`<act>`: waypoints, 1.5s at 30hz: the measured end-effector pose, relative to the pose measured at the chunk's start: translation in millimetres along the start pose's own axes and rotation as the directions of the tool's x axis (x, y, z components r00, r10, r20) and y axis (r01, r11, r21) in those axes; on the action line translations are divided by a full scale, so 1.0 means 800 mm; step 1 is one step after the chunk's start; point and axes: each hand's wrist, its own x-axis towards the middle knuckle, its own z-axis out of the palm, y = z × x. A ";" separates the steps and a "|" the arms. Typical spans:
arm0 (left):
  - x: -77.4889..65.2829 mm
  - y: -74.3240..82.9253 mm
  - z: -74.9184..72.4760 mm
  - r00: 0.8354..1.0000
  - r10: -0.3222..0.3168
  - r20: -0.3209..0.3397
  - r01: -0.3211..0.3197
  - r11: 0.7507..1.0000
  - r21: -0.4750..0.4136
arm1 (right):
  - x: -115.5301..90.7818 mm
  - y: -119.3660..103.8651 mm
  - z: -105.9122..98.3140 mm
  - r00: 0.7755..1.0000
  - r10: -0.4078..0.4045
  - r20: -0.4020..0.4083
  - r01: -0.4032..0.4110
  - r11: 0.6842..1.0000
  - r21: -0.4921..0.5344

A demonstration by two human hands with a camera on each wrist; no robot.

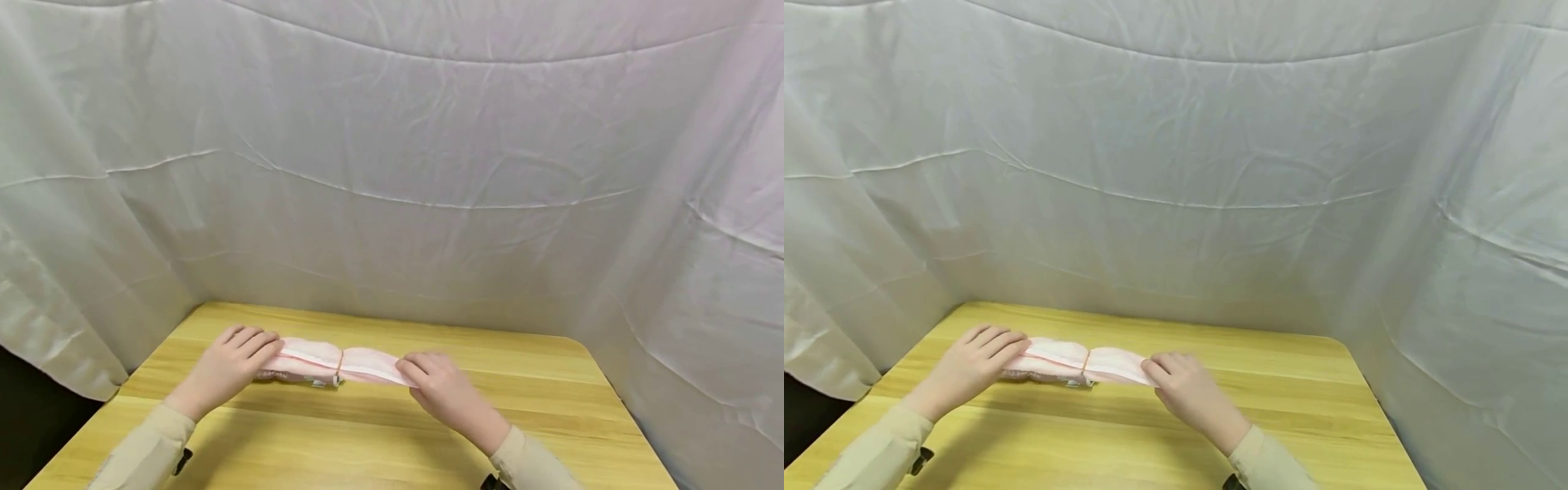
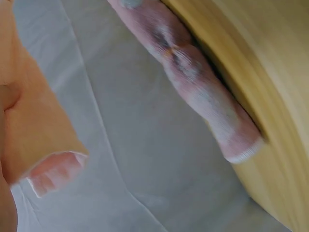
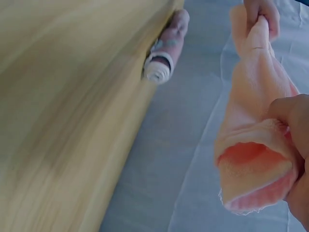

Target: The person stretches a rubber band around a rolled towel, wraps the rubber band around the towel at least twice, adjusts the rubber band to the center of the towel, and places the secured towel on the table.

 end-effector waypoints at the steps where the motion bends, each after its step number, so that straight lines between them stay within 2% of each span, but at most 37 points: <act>1: -0.004 -0.002 0.000 1.000 0.000 0.004 0.000 1.000 -0.002 | 0.002 -0.003 0.003 1.000 -0.002 0.010 0.002 1.000 -0.001; 4: -0.018 -0.006 -0.001 1.000 -0.011 0.007 0.011 1.000 -0.001 | 0.007 -0.011 0.013 0.999 0.002 0.049 -0.002 1.000 -0.002; 12: -0.051 -0.010 0.002 0.997 -0.024 -0.074 0.023 1.000 -0.017 | 0.022 -0.031 0.031 0.987 0.052 0.154 -0.054 0.999 0.008; 18: -0.069 -0.013 0.001 0.995 -0.041 -0.095 0.039 0.999 -0.028 | 0.039 -0.047 0.042 0.983 0.070 0.168 -0.067 0.997 -0.024; 21: -0.079 -0.016 -0.002 0.994 -0.059 -0.097 0.056 0.998 -0.032 | 0.046 -0.059 0.050 0.975 0.085 0.204 -0.079 0.996 -0.038; 28: -0.107 -0.018 -0.017 0.992 -0.120 0.025 0.120 0.993 0.011 | 0.053 -0.085 0.064 0.930 0.124 0.346 -0.116 0.992 -0.044; 32: -0.117 -0.019 -0.021 0.988 -0.141 0.055 0.141 0.990 0.009 | 0.056 -0.095 0.073 0.912 0.134 0.388 -0.139 0.990 -0.016; 41: -0.133 -0.015 -0.025 0.965 -0.193 0.176 0.198 0.980 -0.016 | 0.061 -0.108 0.093 0.868 0.144 0.474 -0.178 0.984 0.028; 45: -0.137 -0.013 -0.025 0.958 -0.208 0.197 0.215 0.976 -0.013 | 0.065 -0.112 0.100 0.842 0.169 0.512 -0.218 0.975 0.037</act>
